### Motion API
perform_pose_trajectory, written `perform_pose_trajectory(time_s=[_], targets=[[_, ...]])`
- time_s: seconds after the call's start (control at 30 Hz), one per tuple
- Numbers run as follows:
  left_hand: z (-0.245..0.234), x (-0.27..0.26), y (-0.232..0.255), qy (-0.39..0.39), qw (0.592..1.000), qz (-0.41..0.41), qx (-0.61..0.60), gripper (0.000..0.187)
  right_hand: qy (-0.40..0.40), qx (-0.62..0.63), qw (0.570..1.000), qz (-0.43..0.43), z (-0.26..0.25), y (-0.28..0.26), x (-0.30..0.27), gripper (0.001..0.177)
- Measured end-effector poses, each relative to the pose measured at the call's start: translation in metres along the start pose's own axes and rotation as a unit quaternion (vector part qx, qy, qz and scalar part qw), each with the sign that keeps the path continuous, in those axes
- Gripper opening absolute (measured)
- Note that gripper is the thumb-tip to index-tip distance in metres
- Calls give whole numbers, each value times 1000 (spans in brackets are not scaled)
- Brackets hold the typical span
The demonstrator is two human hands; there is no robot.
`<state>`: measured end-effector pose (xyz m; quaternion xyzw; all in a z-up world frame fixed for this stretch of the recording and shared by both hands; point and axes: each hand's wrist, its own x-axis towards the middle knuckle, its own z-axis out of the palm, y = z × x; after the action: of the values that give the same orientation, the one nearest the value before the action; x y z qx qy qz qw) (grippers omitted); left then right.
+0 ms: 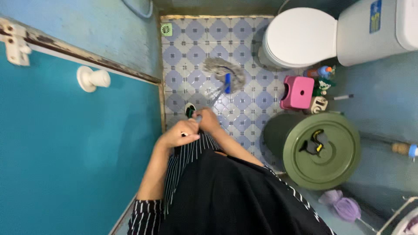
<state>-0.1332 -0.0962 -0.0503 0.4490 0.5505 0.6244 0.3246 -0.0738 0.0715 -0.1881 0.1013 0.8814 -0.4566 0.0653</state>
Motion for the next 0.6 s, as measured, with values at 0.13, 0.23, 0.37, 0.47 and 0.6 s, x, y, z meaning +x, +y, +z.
perform_pose_trajectory(time_s=[0.13, 0.23, 0.37, 0.47, 0.6], targets=[[81, 13, -58, 99, 994, -40, -20, 39, 36, -10, 999, -17, -28, 92, -44, 17], [137, 26, -98, 148, 989, -16, 8, 29, 49, -94, 994, -35, -44, 154, -64, 17], [189, 30, -106, 175, 981, -78, 21, 38, 4, -97, 994, -56, -70, 176, -98, 17], [210, 31, -75, 178, 977, -110, 40, 42, 33, -42, 994, -99, -86, 150, -122, 19], [225, 39, -35, 148, 981, -118, 41, 45, 106, -6, 988, -113, -98, 117, -152, 24]])
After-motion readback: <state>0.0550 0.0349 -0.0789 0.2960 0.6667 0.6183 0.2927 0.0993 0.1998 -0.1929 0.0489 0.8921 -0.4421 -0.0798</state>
